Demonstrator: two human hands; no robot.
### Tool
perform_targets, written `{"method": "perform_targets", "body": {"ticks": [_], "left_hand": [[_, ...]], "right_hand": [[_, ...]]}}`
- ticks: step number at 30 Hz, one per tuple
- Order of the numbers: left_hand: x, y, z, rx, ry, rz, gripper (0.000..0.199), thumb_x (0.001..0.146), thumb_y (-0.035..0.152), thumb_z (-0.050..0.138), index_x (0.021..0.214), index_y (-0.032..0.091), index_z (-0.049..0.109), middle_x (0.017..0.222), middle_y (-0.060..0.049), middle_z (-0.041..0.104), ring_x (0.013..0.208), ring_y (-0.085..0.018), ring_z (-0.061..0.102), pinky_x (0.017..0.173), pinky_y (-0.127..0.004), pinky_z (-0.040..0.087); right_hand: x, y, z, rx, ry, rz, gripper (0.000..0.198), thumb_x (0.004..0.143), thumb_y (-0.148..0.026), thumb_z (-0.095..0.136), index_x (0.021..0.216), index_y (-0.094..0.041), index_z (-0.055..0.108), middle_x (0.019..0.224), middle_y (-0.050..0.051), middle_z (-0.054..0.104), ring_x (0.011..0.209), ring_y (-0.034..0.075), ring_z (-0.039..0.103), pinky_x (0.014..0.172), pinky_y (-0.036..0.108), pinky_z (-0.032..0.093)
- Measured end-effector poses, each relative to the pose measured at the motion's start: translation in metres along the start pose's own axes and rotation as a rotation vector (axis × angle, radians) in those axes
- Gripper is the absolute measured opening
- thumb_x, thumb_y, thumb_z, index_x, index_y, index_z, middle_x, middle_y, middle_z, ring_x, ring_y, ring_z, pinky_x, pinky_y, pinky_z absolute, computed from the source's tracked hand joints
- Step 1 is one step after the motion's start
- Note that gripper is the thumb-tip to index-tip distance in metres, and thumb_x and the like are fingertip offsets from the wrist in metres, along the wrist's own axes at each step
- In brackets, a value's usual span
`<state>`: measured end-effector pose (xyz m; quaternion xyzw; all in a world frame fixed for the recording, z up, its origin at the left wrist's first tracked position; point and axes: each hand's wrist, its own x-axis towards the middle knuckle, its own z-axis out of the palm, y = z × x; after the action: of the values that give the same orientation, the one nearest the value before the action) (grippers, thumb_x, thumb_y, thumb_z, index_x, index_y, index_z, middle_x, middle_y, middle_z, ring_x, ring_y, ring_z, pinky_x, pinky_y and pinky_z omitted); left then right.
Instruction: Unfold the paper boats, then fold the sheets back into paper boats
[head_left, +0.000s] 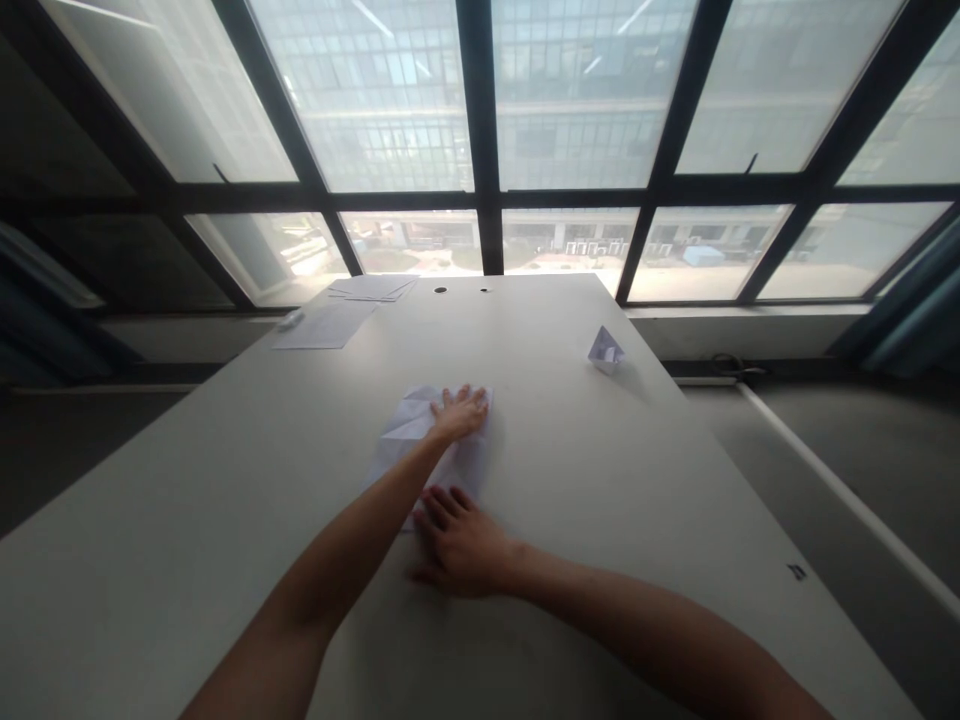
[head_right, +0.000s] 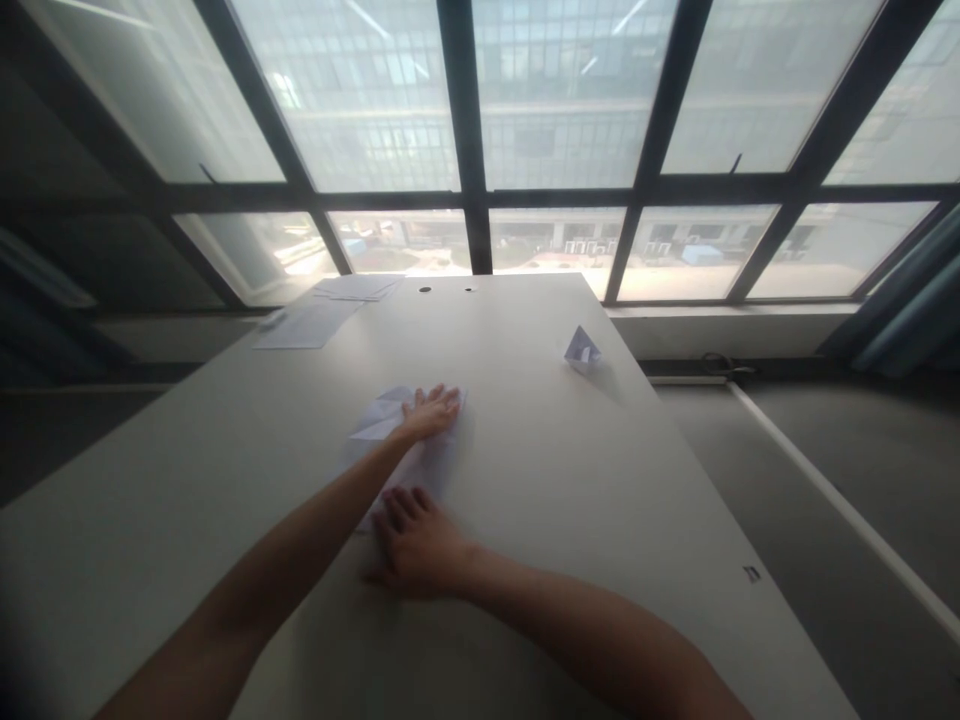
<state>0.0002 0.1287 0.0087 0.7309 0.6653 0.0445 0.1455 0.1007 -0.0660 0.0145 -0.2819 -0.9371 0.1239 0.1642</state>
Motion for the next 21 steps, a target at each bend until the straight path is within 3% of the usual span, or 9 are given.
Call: {"method": "perform_targets", "body": {"ticks": [3, 5, 8, 10, 12, 15, 17, 19, 21], "left_hand": [[0.002, 0.012, 0.009, 0.013, 0.094, -0.008, 0.054, 0.1, 0.042, 0.028, 0.151, 0.025, 0.034, 0.161, -0.016, 0.02, 0.145, -0.048, 0.011, 0.106, -0.074, 0.011], [0.001, 0.015, 0.016, 0.063, 0.203, 0.017, 0.054, 0.101, 0.04, 0.025, 0.152, 0.023, 0.034, 0.161, -0.015, 0.023, 0.147, -0.043, 0.014, 0.109, -0.072, 0.01], [-0.003, 0.01, 0.022, 0.09, 0.251, 0.011, 0.054, 0.101, 0.041, 0.022, 0.151, 0.026, 0.035, 0.161, -0.01, 0.026, 0.147, -0.04, 0.016, 0.111, -0.07, 0.012], [-0.005, 0.004, 0.022, 0.093, 0.259, 0.015, 0.054, 0.101, 0.041, 0.023, 0.151, 0.027, 0.037, 0.16, -0.007, 0.027, 0.147, -0.04, 0.017, 0.112, -0.07, 0.012], [-0.007, -0.002, 0.021, 0.091, 0.275, 0.028, 0.053, 0.101, 0.04, 0.024, 0.15, 0.027, 0.038, 0.16, -0.007, 0.028, 0.147, -0.04, 0.018, 0.112, -0.071, 0.011], [-0.008, -0.005, 0.021, 0.055, 0.307, 0.043, 0.052, 0.101, 0.037, 0.027, 0.149, 0.023, 0.04, 0.159, -0.01, 0.029, 0.147, -0.04, 0.017, 0.111, -0.073, 0.008], [-0.006, -0.005, 0.022, -0.022, 0.324, 0.084, 0.052, 0.1, 0.032, 0.03, 0.148, 0.018, 0.041, 0.158, -0.013, 0.031, 0.147, -0.039, 0.018, 0.112, -0.07, 0.006], [-0.004, -0.004, 0.022, -0.189, 0.304, 0.208, 0.051, 0.097, 0.023, 0.034, 0.146, 0.015, 0.044, 0.155, -0.013, 0.036, 0.147, -0.033, 0.023, 0.118, -0.06, 0.01], [-0.002, -0.003, 0.021, -0.405, 0.225, 0.383, 0.05, 0.092, 0.017, 0.04, 0.141, 0.017, 0.051, 0.15, -0.009, 0.045, 0.143, -0.025, 0.034, 0.12, -0.046, 0.02]], "right_hand": [[0.0, 0.0, -0.005, 0.055, -0.015, -0.081, 0.072, 0.093, -0.055, 0.051, 0.146, -0.007, 0.039, 0.149, 0.021, 0.043, 0.144, 0.03, 0.03, 0.118, 0.046, 0.024], [-0.008, 0.006, -0.013, 0.143, -0.061, -0.185, 0.059, 0.094, -0.049, 0.055, 0.139, -0.011, 0.049, 0.144, 0.017, 0.051, 0.141, 0.027, 0.036, 0.117, 0.041, 0.027], [-0.029, 0.031, -0.03, 0.369, -0.13, -0.286, 0.033, 0.097, -0.034, 0.053, 0.124, -0.019, 0.064, 0.132, 0.008, 0.063, 0.128, 0.018, 0.053, 0.109, 0.029, 0.038], [-0.046, 0.06, -0.044, 0.495, -0.024, -0.18, 0.029, 0.096, -0.031, 0.052, 0.119, -0.021, 0.067, 0.126, 0.007, 0.067, 0.118, 0.017, 0.061, 0.101, 0.027, 0.045], [-0.06, 0.101, -0.06, 0.517, 0.208, 0.021, 0.025, 0.095, -0.029, 0.054, 0.111, -0.021, 0.07, 0.111, 0.007, 0.072, 0.102, 0.018, 0.067, 0.09, 0.029, 0.052], [-0.07, 0.173, -0.088, 0.313, 0.629, 0.388, 0.022, 0.092, -0.025, 0.052, 0.101, -0.018, 0.071, 0.103, 0.009, 0.072, 0.078, 0.018, 0.066, 0.07, 0.03, 0.054], [-0.073, 0.219, -0.106, 0.071, 0.851, 0.601, 0.022, 0.087, -0.021, 0.055, 0.103, -0.015, 0.069, 0.105, 0.012, 0.069, 0.072, 0.018, 0.062, 0.076, 0.034, 0.053], [-0.076, 0.257, -0.118, -0.113, 0.915, 0.75, 0.03, 0.082, -0.018, 0.057, 0.11, -0.015, 0.067, 0.116, 0.014, 0.064, 0.072, 0.019, 0.061, 0.083, 0.037, 0.051], [-0.078, 0.285, -0.125, -0.184, 0.854, 0.807, 0.037, 0.08, -0.017, 0.058, 0.117, -0.017, 0.064, 0.127, 0.015, 0.059, 0.075, 0.02, 0.063, 0.082, 0.037, 0.051]]}}
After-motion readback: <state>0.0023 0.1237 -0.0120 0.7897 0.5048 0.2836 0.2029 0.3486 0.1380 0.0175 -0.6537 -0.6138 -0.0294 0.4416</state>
